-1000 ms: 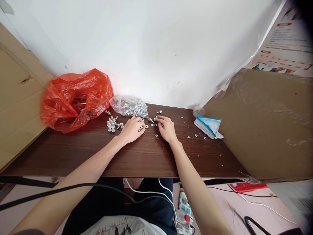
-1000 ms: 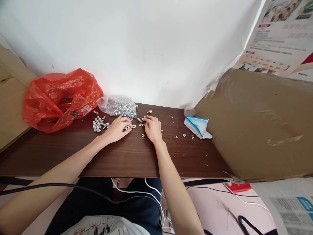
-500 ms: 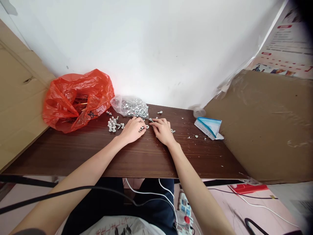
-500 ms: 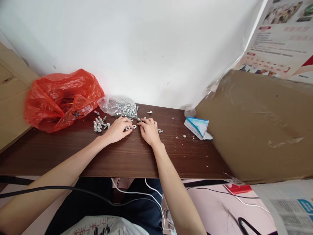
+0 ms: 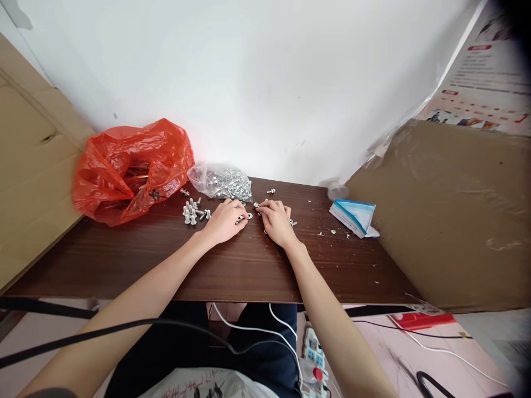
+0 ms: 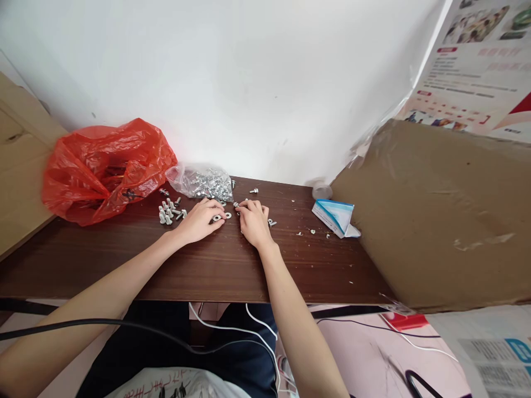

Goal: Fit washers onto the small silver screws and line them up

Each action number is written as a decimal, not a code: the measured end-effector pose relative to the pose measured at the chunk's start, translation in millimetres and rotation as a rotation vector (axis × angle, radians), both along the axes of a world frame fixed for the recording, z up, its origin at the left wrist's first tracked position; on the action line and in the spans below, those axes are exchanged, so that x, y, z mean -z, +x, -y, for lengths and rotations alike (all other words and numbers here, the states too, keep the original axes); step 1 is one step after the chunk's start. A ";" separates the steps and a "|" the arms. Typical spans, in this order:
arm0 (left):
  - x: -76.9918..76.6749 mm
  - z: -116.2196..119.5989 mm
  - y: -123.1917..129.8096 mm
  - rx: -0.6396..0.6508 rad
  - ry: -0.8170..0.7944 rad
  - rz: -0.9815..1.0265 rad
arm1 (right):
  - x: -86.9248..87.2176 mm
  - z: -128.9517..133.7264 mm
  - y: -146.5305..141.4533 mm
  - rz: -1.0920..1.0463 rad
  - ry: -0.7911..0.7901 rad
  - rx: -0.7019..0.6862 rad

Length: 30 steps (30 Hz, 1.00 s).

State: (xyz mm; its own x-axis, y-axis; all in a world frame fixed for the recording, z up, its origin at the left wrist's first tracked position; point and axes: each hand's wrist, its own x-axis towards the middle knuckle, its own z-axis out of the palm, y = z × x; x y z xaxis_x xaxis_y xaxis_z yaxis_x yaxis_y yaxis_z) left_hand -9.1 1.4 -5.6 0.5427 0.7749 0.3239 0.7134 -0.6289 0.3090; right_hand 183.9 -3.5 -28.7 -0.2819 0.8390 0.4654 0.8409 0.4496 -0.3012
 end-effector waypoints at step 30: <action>-3.0 1.9 -0.5 -0.056 -0.011 0.031 | -14.1 1.8 6.8 -0.153 -0.160 0.229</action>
State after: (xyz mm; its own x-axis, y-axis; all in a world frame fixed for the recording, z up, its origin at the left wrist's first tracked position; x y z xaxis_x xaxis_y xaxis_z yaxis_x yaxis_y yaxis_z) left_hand -9.6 -0.5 -2.6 0.4886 0.8070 0.3316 0.7372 -0.5851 0.3379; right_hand 190.8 -5.3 -14.6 -0.0137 0.9387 0.3445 0.8542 0.1901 -0.4840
